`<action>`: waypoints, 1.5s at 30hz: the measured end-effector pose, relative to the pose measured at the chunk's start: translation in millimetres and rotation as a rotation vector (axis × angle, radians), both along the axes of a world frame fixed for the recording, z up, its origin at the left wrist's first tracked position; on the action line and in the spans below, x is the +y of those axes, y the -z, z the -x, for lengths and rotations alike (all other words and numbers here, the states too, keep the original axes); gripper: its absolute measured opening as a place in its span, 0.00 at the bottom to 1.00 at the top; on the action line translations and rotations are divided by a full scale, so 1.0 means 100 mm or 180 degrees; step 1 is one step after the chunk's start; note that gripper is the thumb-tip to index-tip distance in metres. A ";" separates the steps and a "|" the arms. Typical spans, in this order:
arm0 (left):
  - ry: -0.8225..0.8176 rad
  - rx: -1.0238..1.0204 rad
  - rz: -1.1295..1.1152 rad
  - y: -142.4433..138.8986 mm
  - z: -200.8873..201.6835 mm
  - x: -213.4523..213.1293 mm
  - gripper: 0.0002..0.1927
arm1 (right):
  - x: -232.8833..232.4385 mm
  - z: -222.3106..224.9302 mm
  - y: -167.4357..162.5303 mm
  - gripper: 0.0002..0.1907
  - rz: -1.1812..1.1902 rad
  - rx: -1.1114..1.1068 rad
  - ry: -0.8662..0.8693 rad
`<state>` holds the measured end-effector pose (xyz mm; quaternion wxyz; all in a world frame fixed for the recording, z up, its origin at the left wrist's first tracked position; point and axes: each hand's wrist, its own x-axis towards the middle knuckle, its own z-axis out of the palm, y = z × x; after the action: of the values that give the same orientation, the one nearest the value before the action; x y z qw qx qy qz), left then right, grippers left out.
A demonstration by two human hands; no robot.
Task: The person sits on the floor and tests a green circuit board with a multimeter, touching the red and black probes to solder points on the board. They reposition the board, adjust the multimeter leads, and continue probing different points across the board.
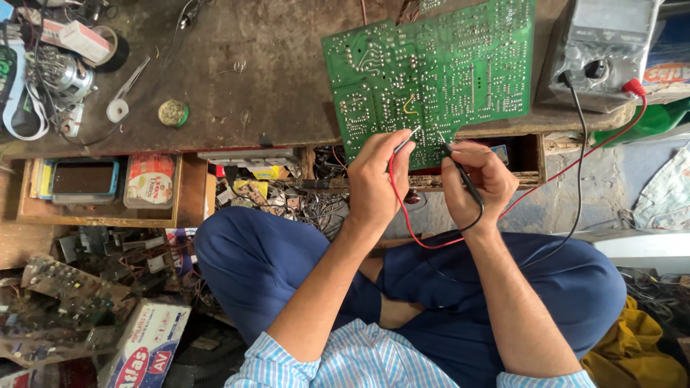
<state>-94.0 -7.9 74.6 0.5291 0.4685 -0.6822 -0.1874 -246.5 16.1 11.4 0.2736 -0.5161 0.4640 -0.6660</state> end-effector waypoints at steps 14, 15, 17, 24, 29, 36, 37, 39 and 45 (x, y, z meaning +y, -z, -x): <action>-0.0040 0.0029 -0.0015 0.39 0.25 -0.33 0.08 | -0.23 0.19 0.17 0.08 0.0091 0.0353 0.0149; -0.0042 0.0025 -0.0010 0.39 0.26 -0.33 0.08 | -0.24 0.20 0.15 0.08 0.0104 0.0400 0.0162; -0.0025 0.0018 -0.0043 0.38 0.25 -0.36 0.08 | -0.27 0.20 0.13 0.08 0.0154 0.0415 0.0117; 0.0014 -0.0078 -0.0036 0.38 0.22 -0.42 0.08 | -0.31 0.15 0.06 0.10 0.0184 0.0808 0.0185; 0.0006 -0.0253 0.0076 0.40 0.11 -0.40 0.08 | -0.27 0.03 0.04 0.10 0.0239 0.0985 0.0214; 0.0046 -0.0383 0.0007 0.39 -0.06 -0.36 0.07 | -0.24 -0.12 0.00 0.09 0.0171 0.1126 0.0187; 0.0043 -0.0408 0.0009 0.39 -0.07 -0.36 0.08 | -0.23 -0.13 -0.01 0.09 0.0167 0.1145 0.0183; 0.0038 -0.0458 0.0013 0.38 -0.09 -0.34 0.08 | -0.21 -0.14 -0.01 0.09 0.0160 0.1185 0.0174; 0.0034 -0.0467 -0.0029 0.39 -0.14 -0.31 0.08 | -0.20 -0.20 -0.02 0.10 0.0218 0.1240 0.0163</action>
<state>-80.3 -38.6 35.3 0.4746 0.4797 -0.7208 -0.1585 -226.8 -3.5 13.5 0.1438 -0.6323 0.4982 -0.5756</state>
